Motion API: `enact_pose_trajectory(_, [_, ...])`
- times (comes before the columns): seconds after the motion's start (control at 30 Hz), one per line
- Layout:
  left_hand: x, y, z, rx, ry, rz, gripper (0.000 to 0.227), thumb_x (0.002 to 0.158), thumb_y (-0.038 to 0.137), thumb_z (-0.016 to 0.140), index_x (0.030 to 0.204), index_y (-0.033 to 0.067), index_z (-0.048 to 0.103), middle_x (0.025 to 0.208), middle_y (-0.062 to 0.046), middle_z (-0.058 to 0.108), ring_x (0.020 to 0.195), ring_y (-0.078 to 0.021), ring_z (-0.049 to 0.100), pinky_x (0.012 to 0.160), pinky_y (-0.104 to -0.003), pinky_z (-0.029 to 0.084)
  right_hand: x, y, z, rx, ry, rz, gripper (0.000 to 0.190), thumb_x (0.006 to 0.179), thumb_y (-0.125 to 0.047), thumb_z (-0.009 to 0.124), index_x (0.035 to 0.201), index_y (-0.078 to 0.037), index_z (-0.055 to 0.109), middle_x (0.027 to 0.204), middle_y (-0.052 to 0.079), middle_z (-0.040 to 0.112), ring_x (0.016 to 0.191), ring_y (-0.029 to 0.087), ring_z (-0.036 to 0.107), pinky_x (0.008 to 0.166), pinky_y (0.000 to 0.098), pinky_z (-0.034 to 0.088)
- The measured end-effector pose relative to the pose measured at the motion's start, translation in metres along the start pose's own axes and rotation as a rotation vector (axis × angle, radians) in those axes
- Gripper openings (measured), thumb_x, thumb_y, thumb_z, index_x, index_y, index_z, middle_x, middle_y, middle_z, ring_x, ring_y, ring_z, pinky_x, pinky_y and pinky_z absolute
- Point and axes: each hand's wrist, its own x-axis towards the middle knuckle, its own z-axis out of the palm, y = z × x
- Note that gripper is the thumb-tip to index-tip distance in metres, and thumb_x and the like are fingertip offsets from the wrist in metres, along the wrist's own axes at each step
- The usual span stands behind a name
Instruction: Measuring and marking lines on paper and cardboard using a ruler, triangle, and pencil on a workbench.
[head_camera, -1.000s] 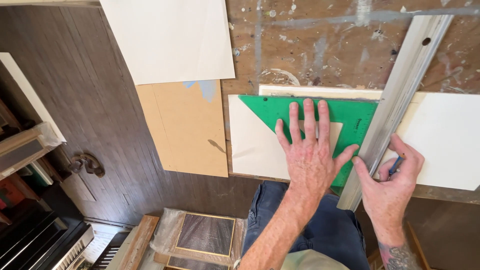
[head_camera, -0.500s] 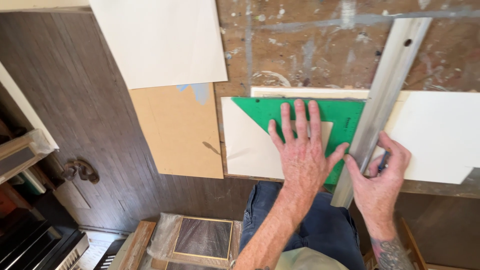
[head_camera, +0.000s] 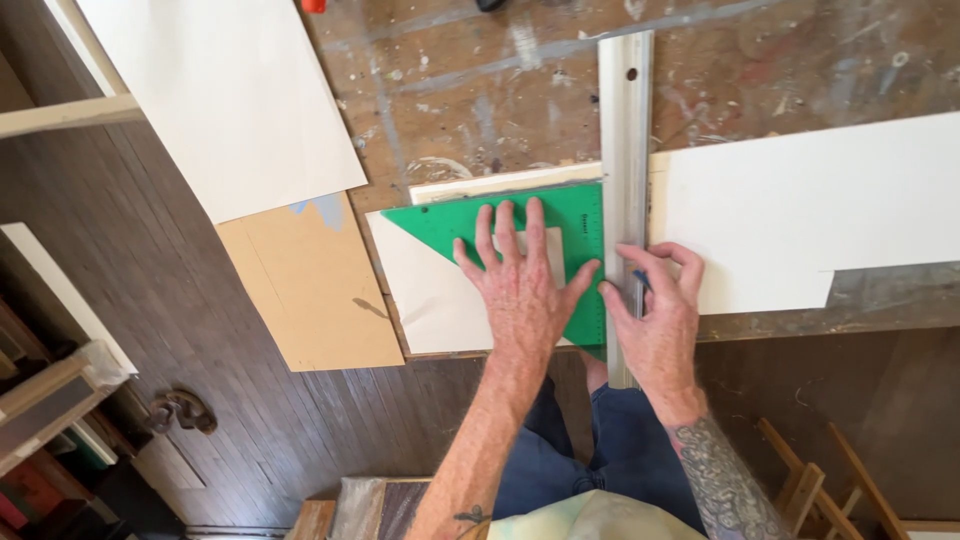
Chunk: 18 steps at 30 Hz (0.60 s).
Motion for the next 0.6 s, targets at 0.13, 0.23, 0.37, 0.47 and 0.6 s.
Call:
enact_pose_trajectory(0.13, [0.001, 0.001, -0.004, 0.024, -0.014, 0.013, 0.107, 0.064, 0.063, 0.09, 0.149, 0.012, 0.051, 0.149, -0.019, 0.043, 0.146, -0.041, 0.033, 0.111, -0.077, 0.026, -0.002, 0.025, 0.006, -0.064, 0.052, -0.063, 0.035, 0.085, -0.017, 0.086, 0.117, -0.027, 0.075, 0.134, 0.001, 0.047, 0.103, 0.026, 0.068, 0.089, 0.0437, 0.06])
enact_pose_trajectory(0.23, [0.003, 0.006, -0.008, 0.03, -0.044, -0.025, 0.105, 0.065, 0.063, 0.09, 0.148, 0.0118, 0.052, 0.148, -0.019, 0.042, 0.145, -0.0411, 0.031, 0.11, -0.077, 0.028, -0.006, 0.026, 0.007, -0.037, 0.077, -0.094, 0.032, 0.086, -0.012, 0.083, 0.113, -0.027, 0.077, 0.134, 0.002, 0.047, 0.097, 0.026, 0.066, 0.089, 0.0427, 0.06])
enact_pose_trajectory(0.37, [0.004, 0.01, -0.012, -0.005, -0.045, -0.028, 0.105, 0.064, 0.056, 0.092, 0.147, 0.0082, 0.05, 0.147, -0.021, 0.039, 0.146, -0.0445, 0.03, 0.107, -0.08, 0.027, -0.006, 0.038, 0.013, -0.033, 0.153, -0.186, 0.041, 0.087, -0.015, 0.085, 0.125, -0.023, 0.073, 0.133, 0.003, 0.051, 0.107, 0.029, 0.068, 0.094, 0.0445, 0.056])
enact_pose_trajectory(0.47, [0.0, 0.011, -0.008, -0.015, -0.036, -0.018, 0.1, 0.064, 0.052, 0.092, 0.146, 0.0104, 0.052, 0.149, -0.021, 0.037, 0.148, -0.046, 0.027, 0.107, -0.082, 0.026, -0.01, 0.044, 0.015, -0.094, 0.186, -0.247, 0.044, 0.088, -0.019, 0.085, 0.13, -0.027, 0.072, 0.134, 0.001, 0.053, 0.098, 0.026, 0.068, 0.089, 0.0418, 0.057])
enact_pose_trajectory(0.6, [-0.003, 0.01, -0.004, -0.03, -0.011, -0.009, 0.092, 0.065, 0.053, 0.09, 0.141, 0.0143, 0.056, 0.151, -0.021, 0.035, 0.149, -0.0468, 0.025, 0.108, -0.083, 0.024, -0.01, 0.044, 0.012, -0.21, 0.202, -0.353, 0.047, 0.089, -0.023, 0.084, 0.134, -0.028, 0.072, 0.137, 0.003, 0.054, 0.092, 0.027, 0.068, 0.082, 0.0428, 0.059])
